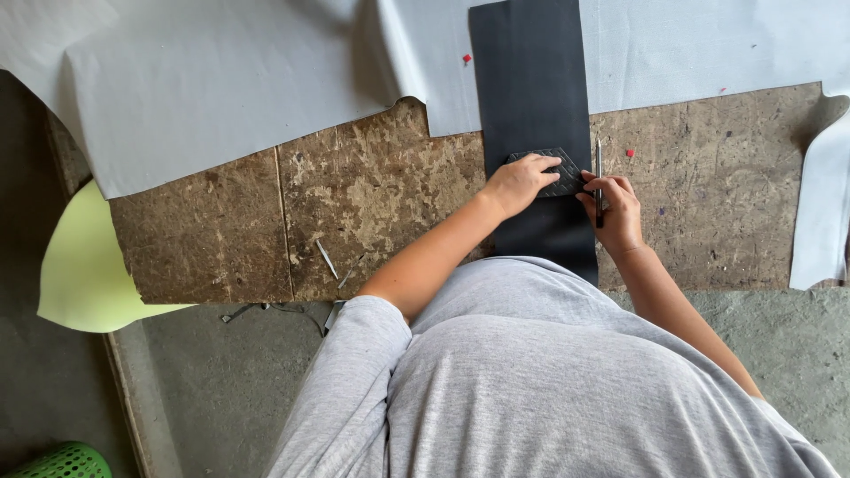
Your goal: The person places a textured template on a black sheet of material and uses a pencil to trace its outline. They repeatedly reposition the template along the sheet to mark multiple shapes.
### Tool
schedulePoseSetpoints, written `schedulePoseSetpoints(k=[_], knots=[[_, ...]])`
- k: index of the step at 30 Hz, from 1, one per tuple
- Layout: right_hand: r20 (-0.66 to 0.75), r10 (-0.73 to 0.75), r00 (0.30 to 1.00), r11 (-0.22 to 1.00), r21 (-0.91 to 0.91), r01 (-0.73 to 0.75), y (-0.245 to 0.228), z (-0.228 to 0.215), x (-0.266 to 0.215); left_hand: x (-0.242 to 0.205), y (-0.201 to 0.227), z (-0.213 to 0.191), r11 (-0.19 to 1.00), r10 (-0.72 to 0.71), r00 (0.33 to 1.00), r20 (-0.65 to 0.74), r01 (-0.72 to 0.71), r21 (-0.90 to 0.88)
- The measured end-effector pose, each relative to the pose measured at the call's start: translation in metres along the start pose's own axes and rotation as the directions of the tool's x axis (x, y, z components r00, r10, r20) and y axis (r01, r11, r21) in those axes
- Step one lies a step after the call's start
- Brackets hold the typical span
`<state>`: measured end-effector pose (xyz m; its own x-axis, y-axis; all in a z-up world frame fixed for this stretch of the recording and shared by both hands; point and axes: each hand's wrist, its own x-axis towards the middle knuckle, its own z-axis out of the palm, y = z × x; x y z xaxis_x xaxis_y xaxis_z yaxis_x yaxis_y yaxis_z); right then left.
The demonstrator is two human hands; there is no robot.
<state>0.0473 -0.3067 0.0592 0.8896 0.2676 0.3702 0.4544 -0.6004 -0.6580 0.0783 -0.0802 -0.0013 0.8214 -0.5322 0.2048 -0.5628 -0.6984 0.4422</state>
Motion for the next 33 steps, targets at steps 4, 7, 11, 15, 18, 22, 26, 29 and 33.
schedulePoseSetpoints(k=[4, 7, 11, 15, 18, 22, 26, 29, 33], knots=[[0.006, 0.005, 1.0, 1.0, -0.004, -0.005, -0.002, -0.001, 0.0, 0.003, -0.009, -0.024, 0.976, -0.016, 1.0, 0.021, 0.021, -0.215], [0.008, 0.02, 1.0, 1.0, 0.005, -0.02, 0.0, -0.001, -0.002, 0.009, -0.021, -0.022, 0.997, 0.041, 0.973, 0.226, -0.027, -0.067], [0.015, 0.049, 0.999, 0.999, 0.004, -0.049, -0.005, -0.003, 0.0, 0.01, -0.013, -0.03, 0.999, 0.045, 0.964, 0.262, -0.05, 0.013], [0.003, 0.065, 0.998, 0.998, -0.015, -0.065, -0.014, -0.012, 0.009, 0.005, 0.018, 0.007, 0.972, -0.001, 0.999, -0.047, 0.012, 0.235], [0.044, 0.198, 0.979, 0.965, 0.169, -0.202, -0.045, -0.031, 0.036, 0.002, 0.05, 0.01, 0.963, -0.184, 0.956, 0.23, 0.128, 0.238], [0.174, 0.348, 0.921, 0.907, 0.185, -0.378, -0.041, -0.029, 0.061, 0.005, 0.06, 0.002, 0.952, -0.228, 0.925, 0.305, 0.145, 0.271], [0.253, 0.405, 0.879, 0.885, 0.133, -0.447, -0.038, -0.021, 0.075, 0.005, 0.067, -0.014, 0.938, -0.259, 0.896, 0.36, 0.145, 0.314], [0.255, 0.394, 0.883, 0.896, 0.108, -0.431, -0.04, -0.017, 0.08, 0.004, 0.069, -0.019, 0.934, -0.264, 0.889, 0.375, 0.14, 0.327], [0.25, 0.349, 0.903, 0.929, 0.032, -0.368, -0.038, -0.023, 0.075, 0.006, 0.073, -0.019, 0.935, -0.273, 0.878, 0.393, 0.145, 0.324]])
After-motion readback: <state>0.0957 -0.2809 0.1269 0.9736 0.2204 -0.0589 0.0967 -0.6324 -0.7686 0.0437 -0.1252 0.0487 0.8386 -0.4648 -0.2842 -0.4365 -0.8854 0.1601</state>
